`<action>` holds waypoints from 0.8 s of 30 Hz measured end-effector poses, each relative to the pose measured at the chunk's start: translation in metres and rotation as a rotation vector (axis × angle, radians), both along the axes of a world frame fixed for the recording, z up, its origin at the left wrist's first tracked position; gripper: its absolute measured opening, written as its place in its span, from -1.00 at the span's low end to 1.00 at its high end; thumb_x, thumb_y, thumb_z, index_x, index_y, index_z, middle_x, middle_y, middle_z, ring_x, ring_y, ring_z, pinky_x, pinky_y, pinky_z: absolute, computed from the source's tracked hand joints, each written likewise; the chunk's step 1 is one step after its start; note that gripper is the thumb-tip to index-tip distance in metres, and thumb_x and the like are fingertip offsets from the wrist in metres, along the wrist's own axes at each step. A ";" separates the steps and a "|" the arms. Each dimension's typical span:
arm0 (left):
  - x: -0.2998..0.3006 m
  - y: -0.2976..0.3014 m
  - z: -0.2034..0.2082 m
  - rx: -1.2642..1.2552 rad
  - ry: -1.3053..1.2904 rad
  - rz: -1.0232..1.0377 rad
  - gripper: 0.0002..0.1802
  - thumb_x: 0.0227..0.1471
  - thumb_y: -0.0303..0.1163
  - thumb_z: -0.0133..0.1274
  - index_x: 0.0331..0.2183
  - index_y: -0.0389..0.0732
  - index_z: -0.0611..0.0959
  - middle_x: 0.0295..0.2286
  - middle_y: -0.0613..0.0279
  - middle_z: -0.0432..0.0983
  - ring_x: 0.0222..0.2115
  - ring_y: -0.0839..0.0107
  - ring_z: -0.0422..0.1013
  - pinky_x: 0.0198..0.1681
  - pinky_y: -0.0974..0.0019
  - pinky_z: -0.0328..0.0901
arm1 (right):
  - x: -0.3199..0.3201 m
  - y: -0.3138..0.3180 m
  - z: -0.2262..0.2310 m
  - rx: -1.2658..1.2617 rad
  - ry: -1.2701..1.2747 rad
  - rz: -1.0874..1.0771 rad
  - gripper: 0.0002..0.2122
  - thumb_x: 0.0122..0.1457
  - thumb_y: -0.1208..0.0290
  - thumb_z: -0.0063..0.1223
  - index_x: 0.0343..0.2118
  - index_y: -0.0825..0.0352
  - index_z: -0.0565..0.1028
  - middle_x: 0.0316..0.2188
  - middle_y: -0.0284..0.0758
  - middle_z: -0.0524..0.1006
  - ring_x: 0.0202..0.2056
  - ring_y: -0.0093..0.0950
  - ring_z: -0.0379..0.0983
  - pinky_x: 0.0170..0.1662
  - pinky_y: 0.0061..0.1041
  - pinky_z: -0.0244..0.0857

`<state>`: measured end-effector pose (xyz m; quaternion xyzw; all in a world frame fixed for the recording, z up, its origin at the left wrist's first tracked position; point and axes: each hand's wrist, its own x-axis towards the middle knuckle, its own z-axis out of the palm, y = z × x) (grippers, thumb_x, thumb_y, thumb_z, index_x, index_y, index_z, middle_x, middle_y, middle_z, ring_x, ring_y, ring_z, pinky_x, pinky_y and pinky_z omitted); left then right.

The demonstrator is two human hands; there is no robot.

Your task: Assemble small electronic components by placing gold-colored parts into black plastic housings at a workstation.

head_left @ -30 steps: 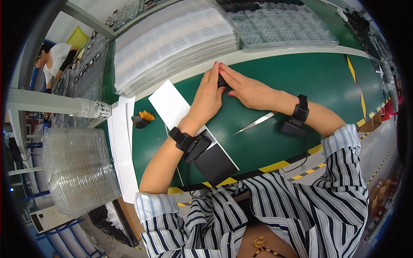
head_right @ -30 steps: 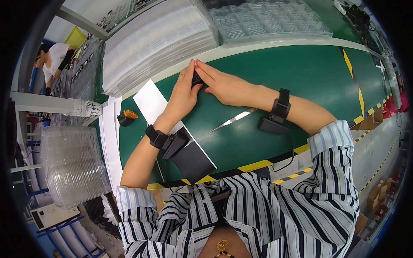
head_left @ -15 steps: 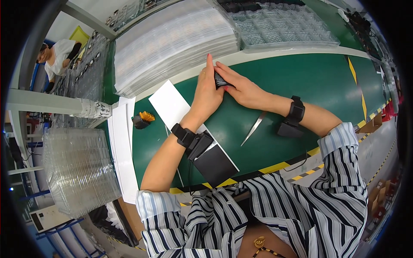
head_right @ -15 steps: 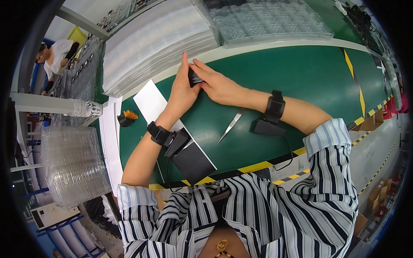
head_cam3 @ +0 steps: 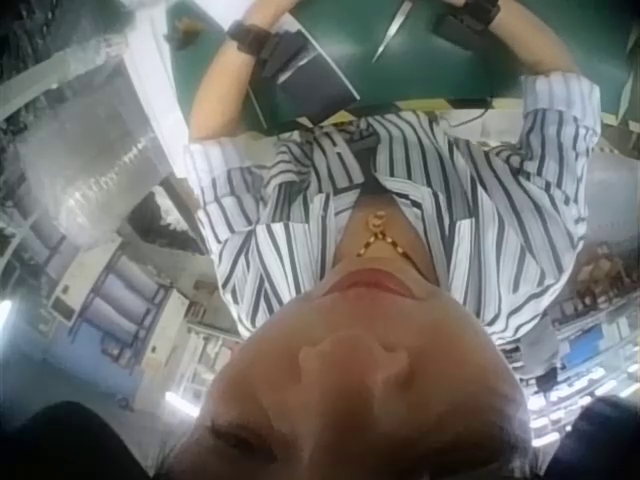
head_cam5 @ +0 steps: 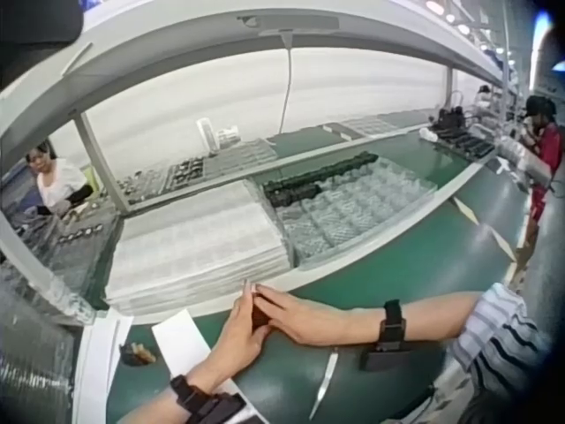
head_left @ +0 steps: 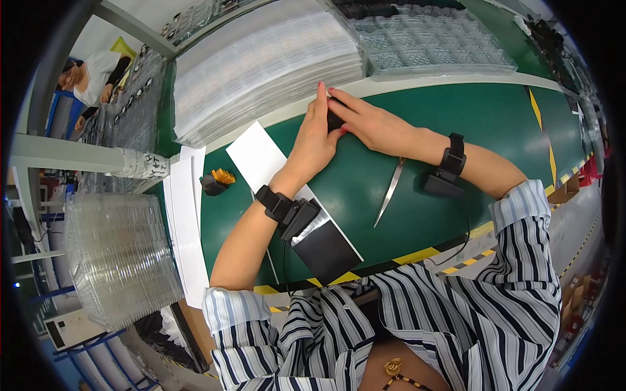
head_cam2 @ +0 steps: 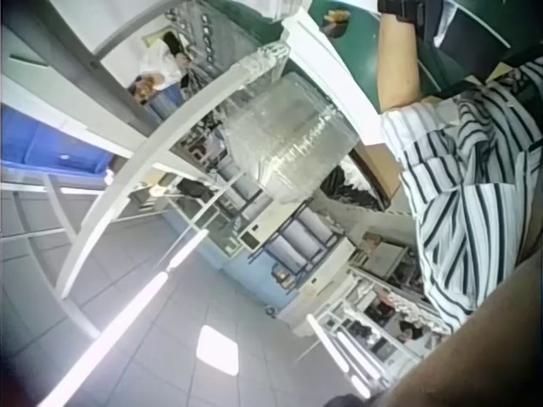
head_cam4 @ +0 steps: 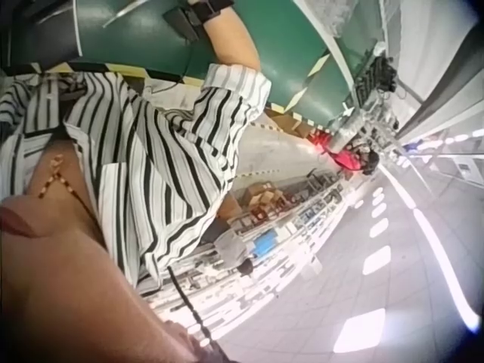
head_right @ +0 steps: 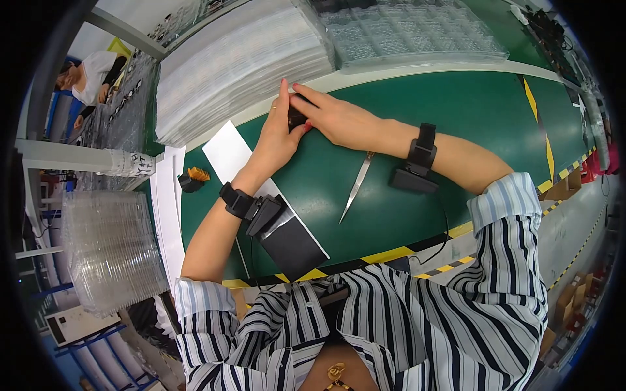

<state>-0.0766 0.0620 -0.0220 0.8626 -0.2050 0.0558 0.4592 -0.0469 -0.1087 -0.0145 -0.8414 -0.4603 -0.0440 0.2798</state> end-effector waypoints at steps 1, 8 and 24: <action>-0.002 -0.001 0.003 0.013 0.033 0.008 -0.09 -0.17 -0.67 0.01 0.12 -0.31 -0.16 -0.09 -0.14 0.16 -0.09 0.02 0.19 -0.06 0.25 0.17 | 0.000 -0.002 0.000 -0.001 0.000 0.000 -0.55 0.00 0.59 -0.08 0.01 0.46 0.17 0.04 -0.07 0.15 0.01 -0.18 0.18 0.00 -0.41 0.17; -0.001 -0.003 -0.002 0.117 0.024 0.023 -0.13 -0.17 -0.67 -0.03 0.10 -0.40 -0.17 -0.08 -0.19 0.14 -0.06 -0.01 0.16 0.00 0.25 0.13 | 0.000 -0.003 -0.007 0.170 0.127 0.001 -0.50 0.03 0.55 -0.06 0.06 0.47 0.10 0.03 -0.07 0.17 0.00 -0.16 0.18 0.02 -0.44 0.14; -0.004 0.001 0.009 -0.043 0.139 0.031 -0.09 -0.20 -0.64 -0.07 0.09 -0.43 -0.25 -0.06 -0.28 0.12 -0.04 -0.08 0.14 0.04 0.17 0.05 | 0.005 0.006 -0.003 0.207 0.171 -0.069 -0.45 -0.07 0.47 0.07 0.03 0.42 0.17 -0.14 -0.07 0.31 -0.11 -0.19 0.25 -0.05 -0.43 0.17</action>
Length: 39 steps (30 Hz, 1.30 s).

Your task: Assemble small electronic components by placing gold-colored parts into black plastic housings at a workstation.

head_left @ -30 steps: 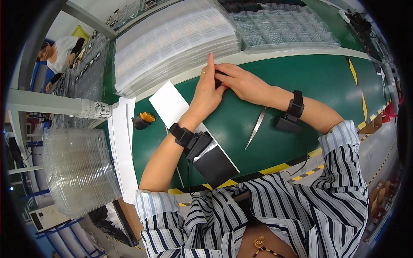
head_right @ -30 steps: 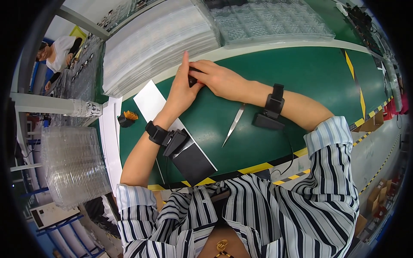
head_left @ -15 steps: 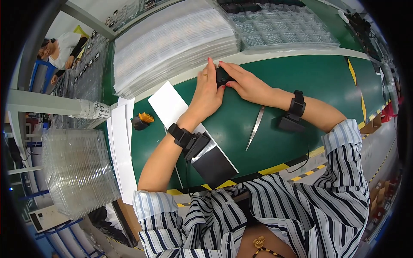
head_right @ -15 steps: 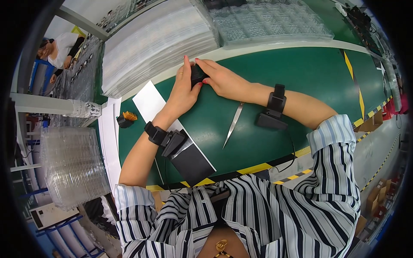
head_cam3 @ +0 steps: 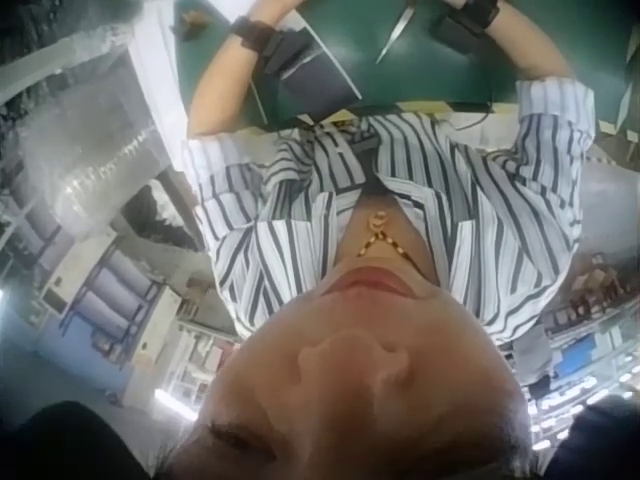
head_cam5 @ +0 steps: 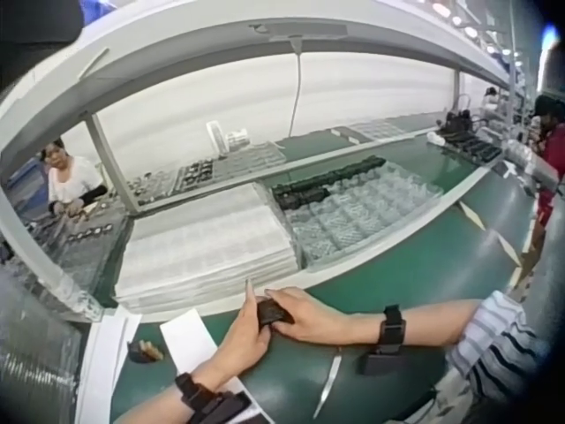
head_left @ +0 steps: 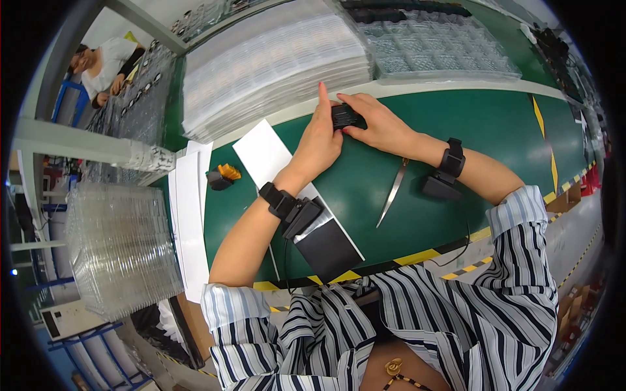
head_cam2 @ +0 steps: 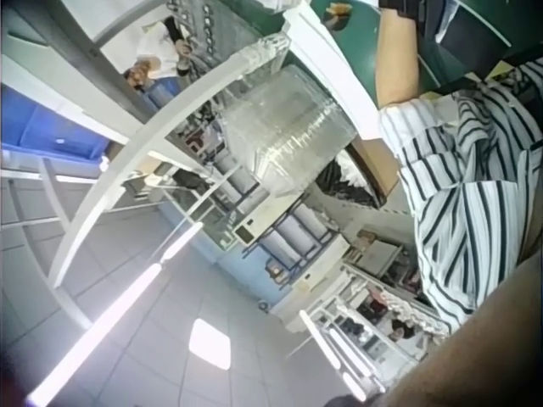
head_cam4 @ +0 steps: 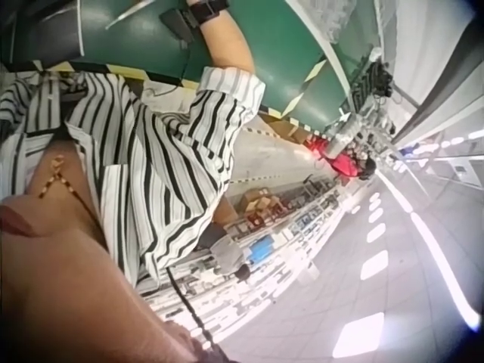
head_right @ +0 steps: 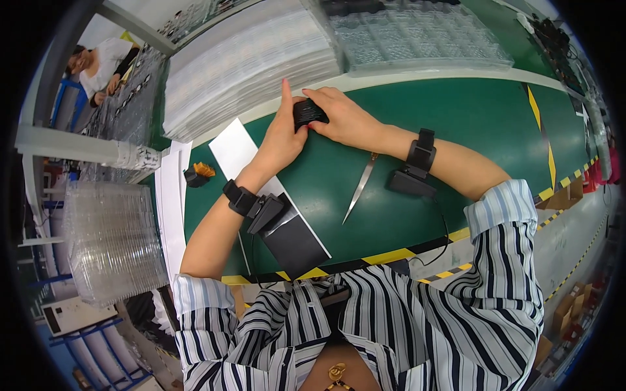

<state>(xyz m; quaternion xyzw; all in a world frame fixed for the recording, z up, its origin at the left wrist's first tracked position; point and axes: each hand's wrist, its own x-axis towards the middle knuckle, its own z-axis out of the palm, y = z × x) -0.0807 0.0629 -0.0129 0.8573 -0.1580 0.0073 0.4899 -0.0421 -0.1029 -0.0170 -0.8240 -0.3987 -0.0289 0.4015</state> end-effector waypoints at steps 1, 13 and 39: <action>0.002 -0.002 0.002 0.046 -0.055 -0.003 -0.09 -0.20 -0.63 -0.07 0.10 -0.42 -0.25 -0.06 -0.26 0.14 -0.04 -0.08 0.15 0.04 0.18 0.06 | -0.001 0.000 0.001 0.002 -0.003 0.015 -0.45 -0.07 0.47 0.07 0.03 0.42 0.17 -0.14 -0.07 0.31 -0.11 -0.19 0.25 -0.05 -0.43 0.17; -0.061 0.089 0.126 -0.034 -0.249 0.166 -0.25 -0.01 -0.35 0.00 0.12 -0.27 -0.01 -0.05 -0.05 0.23 -0.08 0.24 0.28 -0.03 0.25 0.21 | -0.027 0.038 0.071 0.119 0.292 0.102 -0.42 -0.13 0.54 0.10 0.05 0.26 0.21 -0.14 -0.27 0.34 -0.11 -0.47 0.27 0.01 -0.49 0.11; -0.178 0.148 0.019 -1.496 0.647 0.164 -0.77 -0.04 -0.46 -0.03 -0.28 -0.34 0.44 -0.29 0.12 0.39 -0.23 0.28 0.35 -0.09 0.19 0.27 | -0.096 0.157 0.076 0.025 0.364 0.550 -0.50 -0.09 0.62 -0.01 -0.01 0.29 0.22 -0.06 -0.19 0.27 -0.12 -0.27 0.29 -0.07 -0.41 0.23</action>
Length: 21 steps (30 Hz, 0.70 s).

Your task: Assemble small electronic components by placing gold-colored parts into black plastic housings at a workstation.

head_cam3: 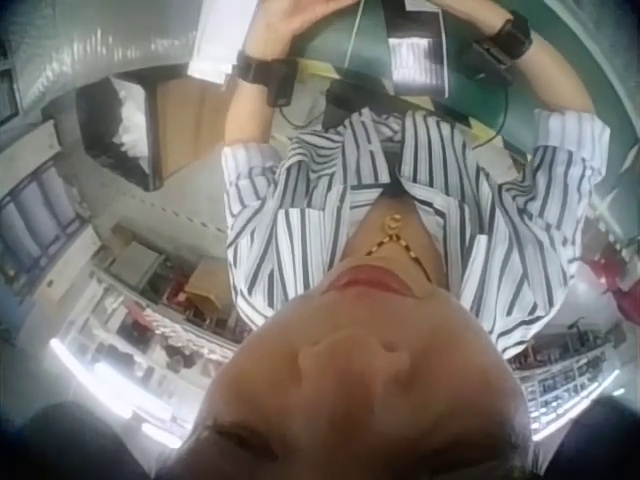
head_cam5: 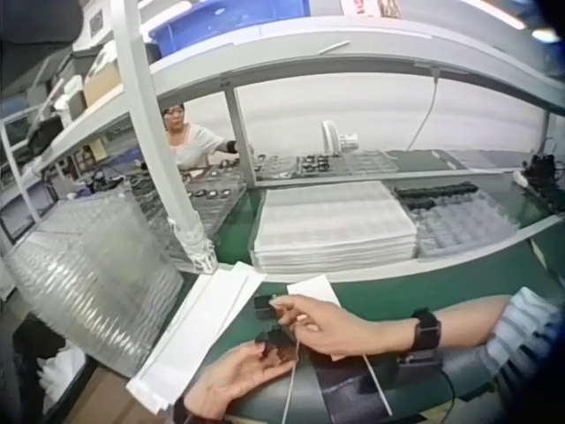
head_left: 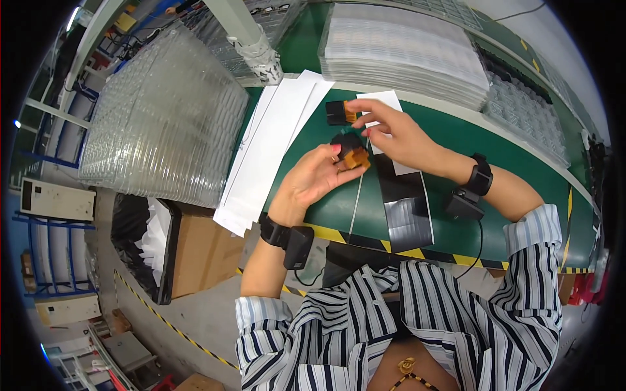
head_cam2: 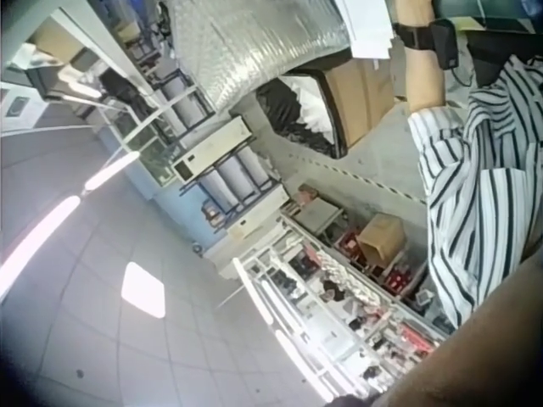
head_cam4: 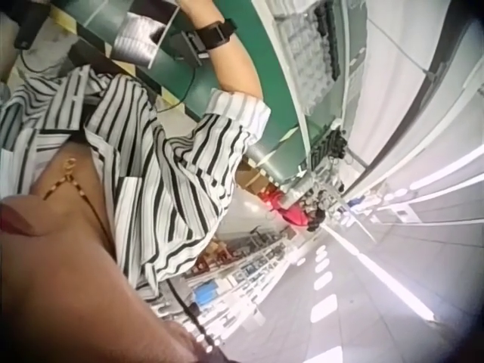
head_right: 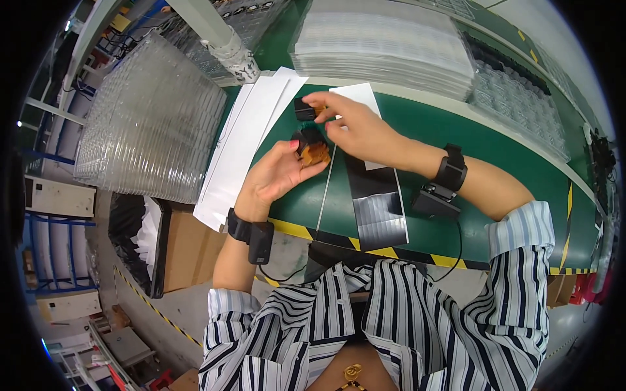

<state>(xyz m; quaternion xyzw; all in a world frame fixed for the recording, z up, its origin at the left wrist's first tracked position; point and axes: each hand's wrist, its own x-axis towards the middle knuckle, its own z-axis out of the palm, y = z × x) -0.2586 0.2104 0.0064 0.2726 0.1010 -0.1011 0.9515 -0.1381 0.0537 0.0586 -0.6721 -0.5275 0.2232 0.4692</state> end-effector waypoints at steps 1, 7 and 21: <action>0.002 -0.002 -0.003 -0.017 0.027 0.084 -0.78 -0.04 -0.47 -0.03 -0.29 -0.34 0.44 -0.31 0.13 0.39 -0.24 0.28 0.34 -0.09 0.20 0.27 | -0.003 0.002 0.000 -0.034 0.257 -0.126 -0.52 -0.08 0.62 -0.02 -0.02 0.30 0.22 -0.04 -0.18 0.25 -0.11 -0.28 0.29 -0.08 -0.42 0.23; 0.013 -0.010 -0.009 0.070 0.079 0.328 -0.85 -0.04 -0.46 -0.05 -0.37 -0.31 0.47 -0.40 0.16 0.37 -0.36 0.43 0.31 -0.16 0.29 0.28 | -0.012 0.016 -0.016 0.002 -0.370 -0.101 -0.69 -0.06 0.54 -0.01 -0.22 0.34 0.23 -0.16 -0.09 0.30 -0.19 -0.18 0.31 -0.16 -0.40 0.24; 0.008 0.020 0.009 0.312 0.235 0.124 -0.52 -0.04 -0.52 -0.11 -0.05 -0.45 0.19 -0.31 -0.04 0.35 -0.25 0.22 0.35 -0.11 0.23 0.28 | 0.002 0.032 -0.049 -0.144 -0.340 -0.168 -0.74 -0.10 0.53 0.04 -0.34 0.29 0.23 -0.41 -0.22 0.37 -0.32 -0.25 0.33 -0.31 -0.36 0.23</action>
